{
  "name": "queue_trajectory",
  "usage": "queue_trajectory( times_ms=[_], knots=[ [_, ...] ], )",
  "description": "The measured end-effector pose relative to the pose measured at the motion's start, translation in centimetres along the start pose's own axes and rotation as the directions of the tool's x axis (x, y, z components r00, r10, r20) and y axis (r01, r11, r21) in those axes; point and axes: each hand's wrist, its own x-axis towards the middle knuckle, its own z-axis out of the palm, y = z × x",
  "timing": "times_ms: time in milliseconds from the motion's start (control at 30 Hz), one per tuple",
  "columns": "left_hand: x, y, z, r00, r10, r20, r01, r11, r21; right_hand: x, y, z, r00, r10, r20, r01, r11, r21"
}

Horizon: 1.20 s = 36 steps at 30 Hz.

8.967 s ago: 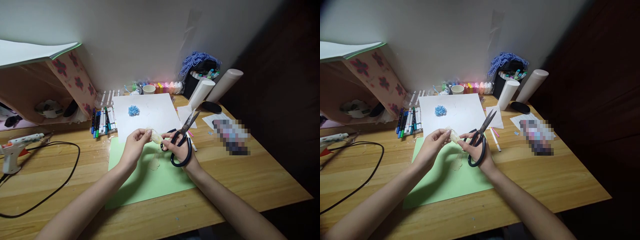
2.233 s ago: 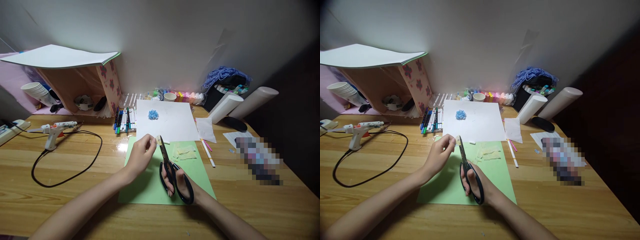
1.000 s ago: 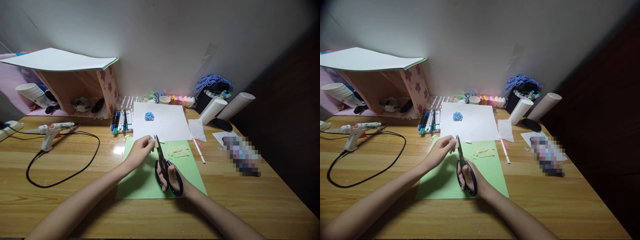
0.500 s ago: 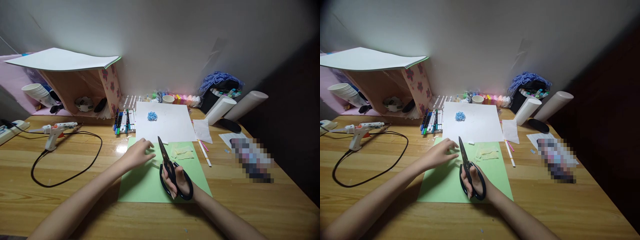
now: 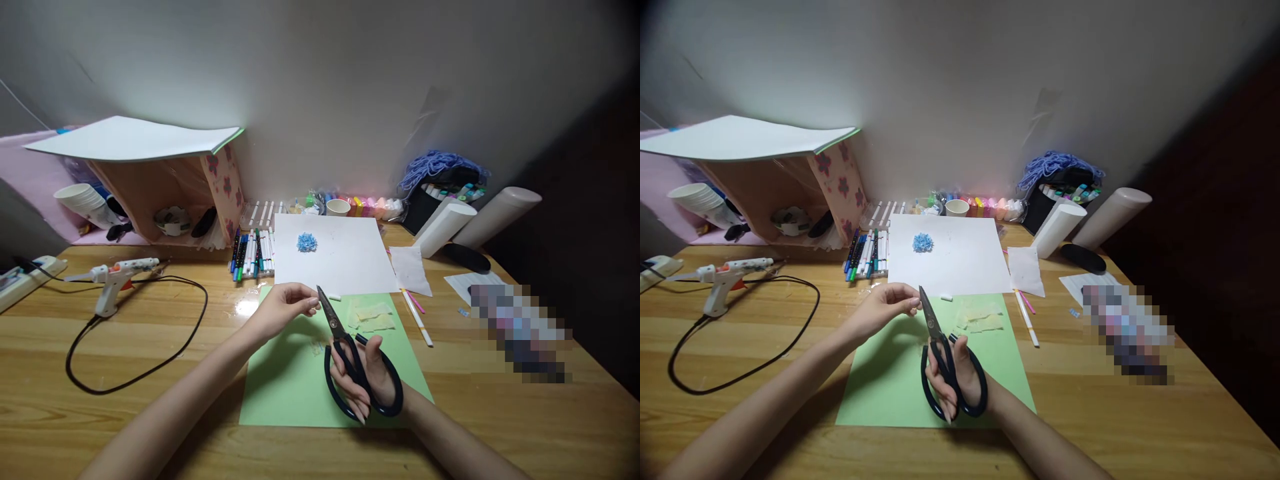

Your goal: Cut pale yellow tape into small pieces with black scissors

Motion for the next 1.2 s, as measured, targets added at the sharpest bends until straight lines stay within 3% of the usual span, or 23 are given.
queue_trajectory(
  times_ms=[133, 200, 233, 300, 400, 500, 600, 700, 767, 833, 900, 967, 1067, 1200],
  knots=[
    [2.8, 1.7, -0.8, 0.991, 0.109, -0.08, -0.087, 0.967, 0.241, 0.1, -0.5, 0.0, 0.994, -0.071, -0.086, 0.068, 0.997, -0.039],
    [6.1, 3.5, -1.6, 0.948, 0.29, -0.132, -0.188, 0.844, 0.503, 0.2, -1.0, -0.1, 0.984, -0.114, -0.136, 0.112, 0.993, -0.022],
    [8.2, 4.5, -2.1, 0.893, 0.42, -0.163, -0.217, 0.717, 0.662, 0.3, -1.3, -0.2, 0.978, -0.131, -0.16, 0.131, 0.991, -0.013],
    [12.6, 6.2, -3.1, 0.841, 0.504, -0.195, -0.207, 0.633, 0.746, 0.5, -1.7, -0.4, 0.97, -0.151, -0.193, 0.154, 0.988, -0.001],
    [18.3, 7.7, -4.7, 0.828, 0.53, -0.182, -0.177, 0.556, 0.812, 0.6, -1.9, -0.6, 0.966, -0.16, -0.204, 0.163, 0.987, -0.001],
    [20.1, 7.8, -5.9, 0.815, 0.56, -0.148, -0.185, 0.495, 0.849, 0.5, -2.0, -0.7, 0.965, -0.176, -0.196, 0.177, 0.984, -0.013],
    [17.4, 7.2, -6.2, 0.786, 0.609, -0.107, -0.228, 0.445, 0.866, 0.2, -2.4, -0.5, 0.957, -0.214, -0.196, 0.209, 0.977, -0.044],
    [11.4, 5.5, -5.2, 0.774, 0.626, -0.096, -0.246, 0.437, 0.865, -0.1, -3.2, -0.1, 0.947, -0.243, -0.212, 0.229, 0.97, -0.086],
    [6.9, 3.7, -3.9, 0.831, 0.556, 0.026, -0.324, 0.445, 0.835, -0.3, -3.8, 0.2, 0.94, -0.263, -0.218, 0.241, 0.963, -0.123],
    [2.9, 1.6, -2.4, 0.902, 0.381, 0.2, -0.378, 0.478, 0.793, -0.5, -4.3, 0.3, 0.932, -0.272, -0.239, 0.24, 0.958, -0.157],
    [0.3, -0.1, -1.0, 0.928, 0.23, 0.293, -0.371, 0.493, 0.787, -0.6, -4.6, 0.4, 0.926, -0.276, -0.257, 0.233, 0.954, -0.186],
    [-0.9, -1.2, 0.0, 0.921, 0.131, 0.368, -0.384, 0.472, 0.793, -0.6, -4.8, 0.4, 0.925, -0.275, -0.263, 0.226, 0.953, -0.2],
    [-0.8, -1.8, 0.9, 0.915, 0.034, 0.403, -0.374, 0.447, 0.812, -0.5, -4.7, 0.3, 0.926, -0.264, -0.268, 0.209, 0.954, -0.216],
    [0.1, -1.8, 0.8, 0.919, -0.031, 0.393, -0.32, 0.522, 0.791, -0.5, -4.4, 0.1, 0.933, -0.241, -0.265, 0.179, 0.954, -0.239]
  ],
)
